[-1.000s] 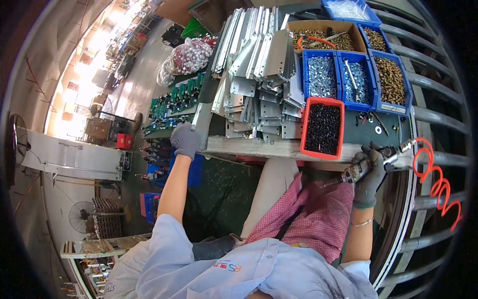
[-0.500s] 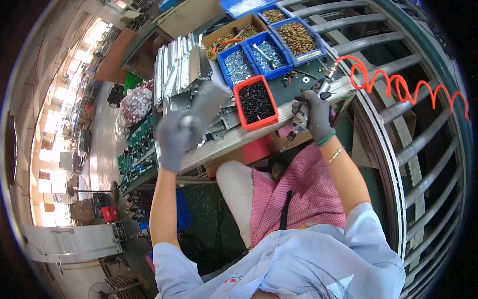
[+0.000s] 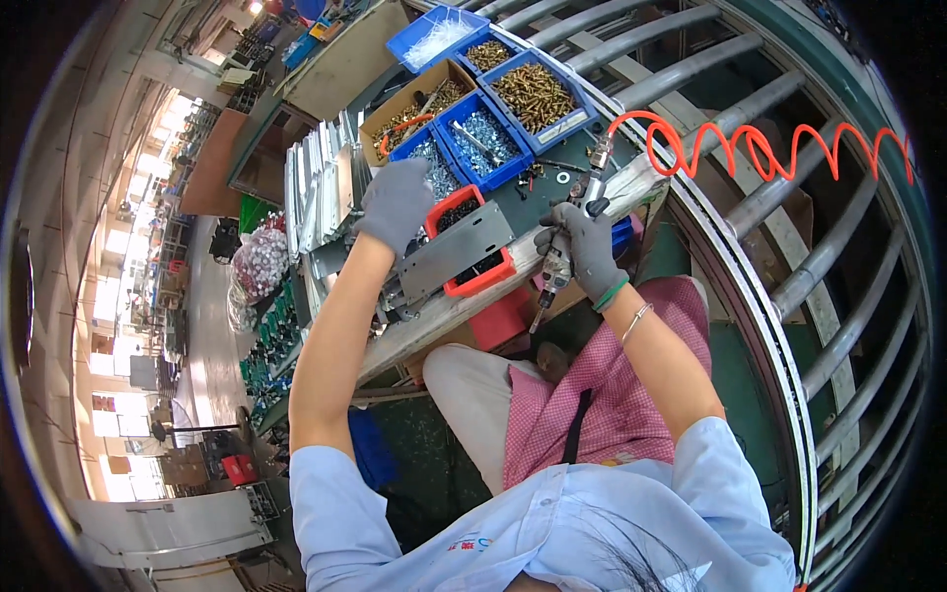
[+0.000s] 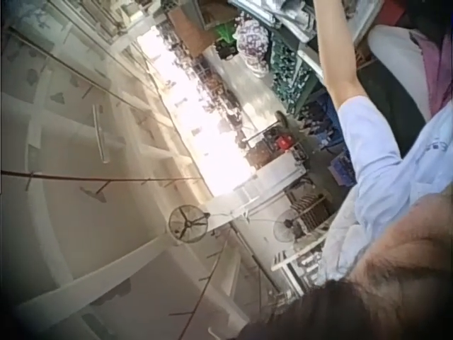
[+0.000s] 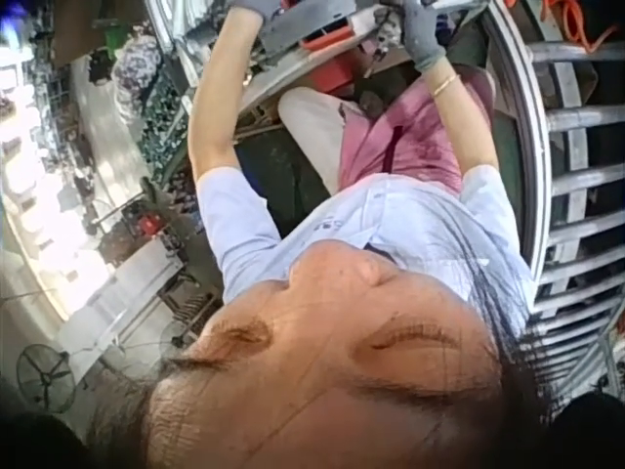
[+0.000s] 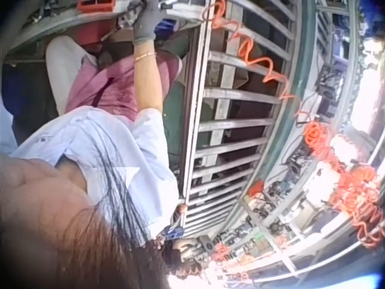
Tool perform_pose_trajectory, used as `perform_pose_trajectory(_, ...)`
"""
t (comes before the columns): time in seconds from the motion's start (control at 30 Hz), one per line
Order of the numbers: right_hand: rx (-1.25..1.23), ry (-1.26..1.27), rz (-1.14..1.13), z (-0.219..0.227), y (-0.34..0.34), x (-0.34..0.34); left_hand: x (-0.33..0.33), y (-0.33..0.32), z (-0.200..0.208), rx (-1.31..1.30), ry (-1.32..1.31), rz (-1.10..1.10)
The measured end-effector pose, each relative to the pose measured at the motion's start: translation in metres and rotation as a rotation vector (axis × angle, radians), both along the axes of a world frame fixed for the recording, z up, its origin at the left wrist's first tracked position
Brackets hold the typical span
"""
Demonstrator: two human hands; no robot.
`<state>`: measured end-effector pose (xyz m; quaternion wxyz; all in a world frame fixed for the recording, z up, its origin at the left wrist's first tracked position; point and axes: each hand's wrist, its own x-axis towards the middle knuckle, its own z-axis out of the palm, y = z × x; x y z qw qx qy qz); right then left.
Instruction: The person assembles metal components by repeatedly attaching screws to a pneumatic screwdriver and driving them into metal plates.
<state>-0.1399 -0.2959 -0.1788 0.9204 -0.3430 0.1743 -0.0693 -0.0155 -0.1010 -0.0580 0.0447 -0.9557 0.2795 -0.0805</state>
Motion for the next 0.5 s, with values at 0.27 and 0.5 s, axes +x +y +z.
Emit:
perform_pose_trajectory(0.27, 0.0, 0.02, 0.034, -0.001, 0.001, 0.001, 0.057, -0.019, -0.046, 0.264, 0.082, 0.197)
perform_pose_trajectory(0.5, 0.012, -0.028, 0.048, 0.001, -0.002, 0.0, 0.067, -0.011, -0.037, 0.239, 0.028, 0.163)
